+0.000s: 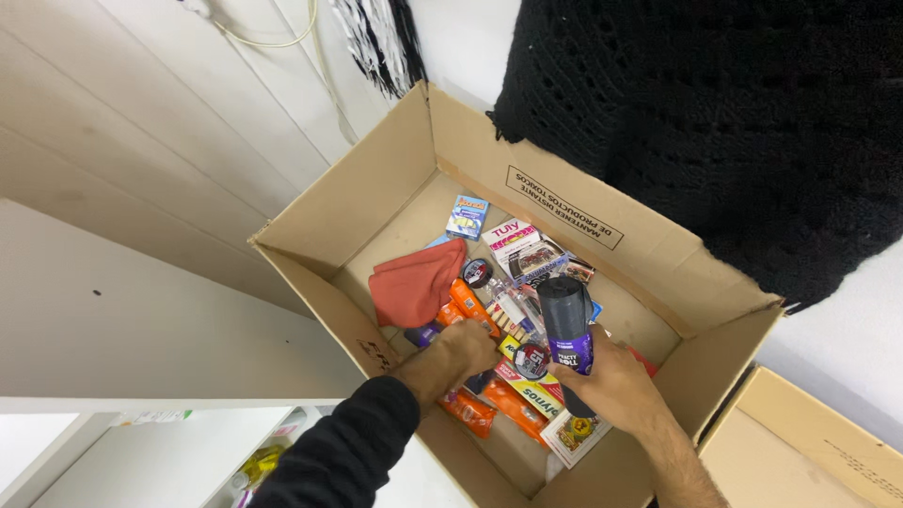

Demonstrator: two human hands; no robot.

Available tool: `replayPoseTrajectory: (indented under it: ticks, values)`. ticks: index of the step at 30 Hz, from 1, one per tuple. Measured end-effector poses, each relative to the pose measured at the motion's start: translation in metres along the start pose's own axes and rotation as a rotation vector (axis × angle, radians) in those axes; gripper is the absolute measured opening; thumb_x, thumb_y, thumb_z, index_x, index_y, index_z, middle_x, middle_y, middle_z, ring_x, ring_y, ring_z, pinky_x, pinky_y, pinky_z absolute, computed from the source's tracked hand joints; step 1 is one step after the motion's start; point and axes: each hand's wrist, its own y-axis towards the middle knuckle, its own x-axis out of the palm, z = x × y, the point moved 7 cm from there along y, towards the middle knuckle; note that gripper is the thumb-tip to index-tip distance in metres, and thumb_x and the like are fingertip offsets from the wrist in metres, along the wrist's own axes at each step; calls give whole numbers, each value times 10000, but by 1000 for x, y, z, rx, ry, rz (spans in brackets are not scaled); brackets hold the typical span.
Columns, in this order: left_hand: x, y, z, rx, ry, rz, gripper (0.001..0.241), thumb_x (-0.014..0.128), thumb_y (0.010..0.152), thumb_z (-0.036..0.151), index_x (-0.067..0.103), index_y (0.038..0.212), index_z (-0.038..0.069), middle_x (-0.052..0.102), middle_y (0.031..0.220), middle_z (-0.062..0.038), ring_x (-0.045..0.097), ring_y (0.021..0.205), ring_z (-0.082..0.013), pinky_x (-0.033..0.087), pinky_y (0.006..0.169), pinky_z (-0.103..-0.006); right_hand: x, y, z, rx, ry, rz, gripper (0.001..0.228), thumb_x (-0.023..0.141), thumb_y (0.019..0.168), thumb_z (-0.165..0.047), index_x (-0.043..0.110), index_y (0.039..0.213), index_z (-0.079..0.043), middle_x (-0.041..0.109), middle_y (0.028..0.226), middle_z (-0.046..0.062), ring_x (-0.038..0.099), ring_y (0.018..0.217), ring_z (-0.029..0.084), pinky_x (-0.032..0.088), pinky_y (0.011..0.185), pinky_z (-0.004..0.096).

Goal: The person stocks a white shelf by taking various health and beauty products, such as boxed perfumes, creams, and deodorant sprays, from a cardboard box and placing them onto the shelf.

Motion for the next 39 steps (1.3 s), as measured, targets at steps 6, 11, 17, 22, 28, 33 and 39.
replayPoseTrajectory:
  ticks: [6,11,17,22,28,33,39]
  values:
    - [-33,-68,-4,-43,-476,413,546,942,842,411,671,1269,202,797,984,-47,761,995,-318,575,998,-525,-11,-13,-13,-23,43,37,626,792,889,-567,588,1356,-204,836,1262,42,789,1146,280,611,922,458]
    - [-45,-119,-21,-144,-881,936,449,868,701,392,693,1072,207,800,903,-21,803,855,-283,657,701,-520,-22,-31,-28,27,123,62,667,765,895,-534,566,1459,-238,828,1316,77,798,1174,316,606,958,443]
    - [-28,-156,-31,-211,-1307,1327,480,924,716,296,654,1095,181,822,919,27,784,798,-161,605,740,-341,-32,-58,-51,7,324,100,639,775,896,-447,594,1473,-241,837,1330,49,825,1141,242,633,974,419]
    - [-27,-166,-24,-197,-1793,1428,493,907,786,114,683,1225,101,835,1102,-19,794,962,-126,654,857,-278,-34,-75,-72,-38,515,123,521,802,929,-301,652,1416,-190,878,1206,89,844,942,250,676,857,404]
    - [-33,-166,-16,-166,-1970,1727,495,857,882,106,648,1330,94,776,1259,-54,742,1111,-158,678,831,-307,-32,-77,-81,-108,550,185,527,818,911,-315,675,1403,-195,869,1213,89,828,934,244,678,841,408]
    - [-40,-182,-9,-127,-2048,1856,450,789,939,132,610,1349,82,745,1297,-67,706,1193,-157,627,976,-313,-36,-82,-88,-163,569,240,471,825,909,-326,714,1342,-177,858,1172,58,809,903,236,660,829,389]
    - [-23,-207,-5,-122,-1955,2017,545,819,1002,112,544,1465,28,724,1273,-182,711,1144,-217,632,942,-353,-39,-78,-115,-565,420,427,644,964,818,-226,707,1350,30,686,1200,318,709,1208,514,609,1044,566]
